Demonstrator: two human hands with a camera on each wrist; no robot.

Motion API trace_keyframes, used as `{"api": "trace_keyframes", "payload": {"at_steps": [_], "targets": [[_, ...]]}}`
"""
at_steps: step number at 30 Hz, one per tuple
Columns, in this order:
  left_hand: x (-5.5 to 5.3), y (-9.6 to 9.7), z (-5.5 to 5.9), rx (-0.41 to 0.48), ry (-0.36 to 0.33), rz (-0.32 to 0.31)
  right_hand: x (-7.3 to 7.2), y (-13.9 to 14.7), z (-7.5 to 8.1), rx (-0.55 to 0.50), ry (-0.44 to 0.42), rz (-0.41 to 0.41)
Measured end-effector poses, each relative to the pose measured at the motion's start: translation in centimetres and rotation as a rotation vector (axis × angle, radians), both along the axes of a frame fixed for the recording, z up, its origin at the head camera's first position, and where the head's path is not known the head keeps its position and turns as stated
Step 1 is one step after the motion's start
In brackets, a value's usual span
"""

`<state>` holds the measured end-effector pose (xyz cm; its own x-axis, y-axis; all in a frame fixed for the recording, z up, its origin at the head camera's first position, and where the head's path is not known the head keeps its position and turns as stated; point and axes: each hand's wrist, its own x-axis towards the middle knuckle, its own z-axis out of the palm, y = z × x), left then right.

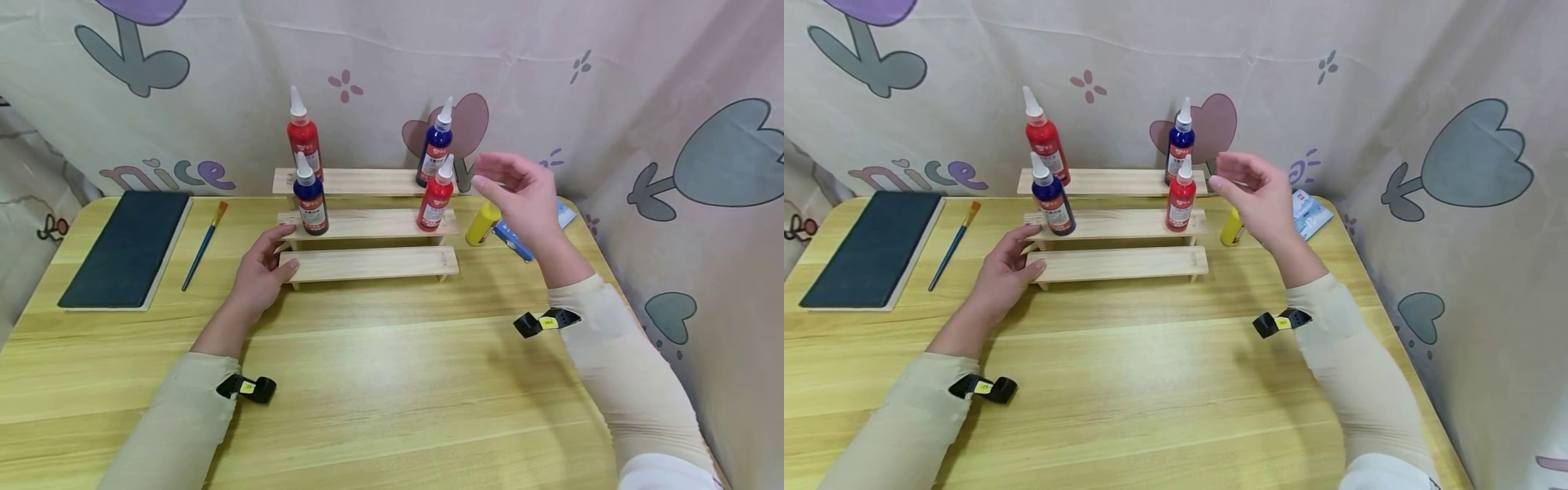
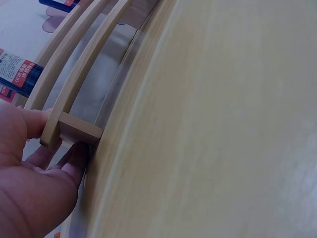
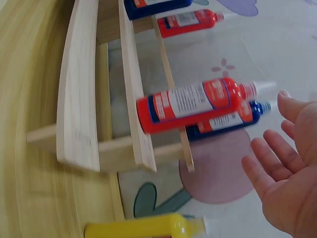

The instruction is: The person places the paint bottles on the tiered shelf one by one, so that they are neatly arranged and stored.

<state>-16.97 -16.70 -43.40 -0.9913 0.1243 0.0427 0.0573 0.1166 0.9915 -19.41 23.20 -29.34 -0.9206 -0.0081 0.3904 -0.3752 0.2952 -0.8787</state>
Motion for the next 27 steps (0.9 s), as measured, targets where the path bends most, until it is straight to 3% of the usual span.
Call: {"api": "trace_keyframes", "payload": {"at_steps": [7,15,18,27], "targets": [[-0.1,-0.1,-0.1,-0.004,-0.006,0.004,-0.4,2.9,-0.7,-0.129,0.065,-0.056],[0.0,0.0,-0.1,-0.001,-0.008,0.002,-0.5,5.4,-2.5,-0.121,-0.058,-0.141],[0.0,0.0,-0.1,0.005,-0.008,0.002,-0.7,6.1,-3.1,-0.074,-0.132,-0.145],[0.0,0.1,0.0,-0.006,-0.006,0.006,-1.3,6.9,-4.7,0.197,-0.343,-0.136]]}}
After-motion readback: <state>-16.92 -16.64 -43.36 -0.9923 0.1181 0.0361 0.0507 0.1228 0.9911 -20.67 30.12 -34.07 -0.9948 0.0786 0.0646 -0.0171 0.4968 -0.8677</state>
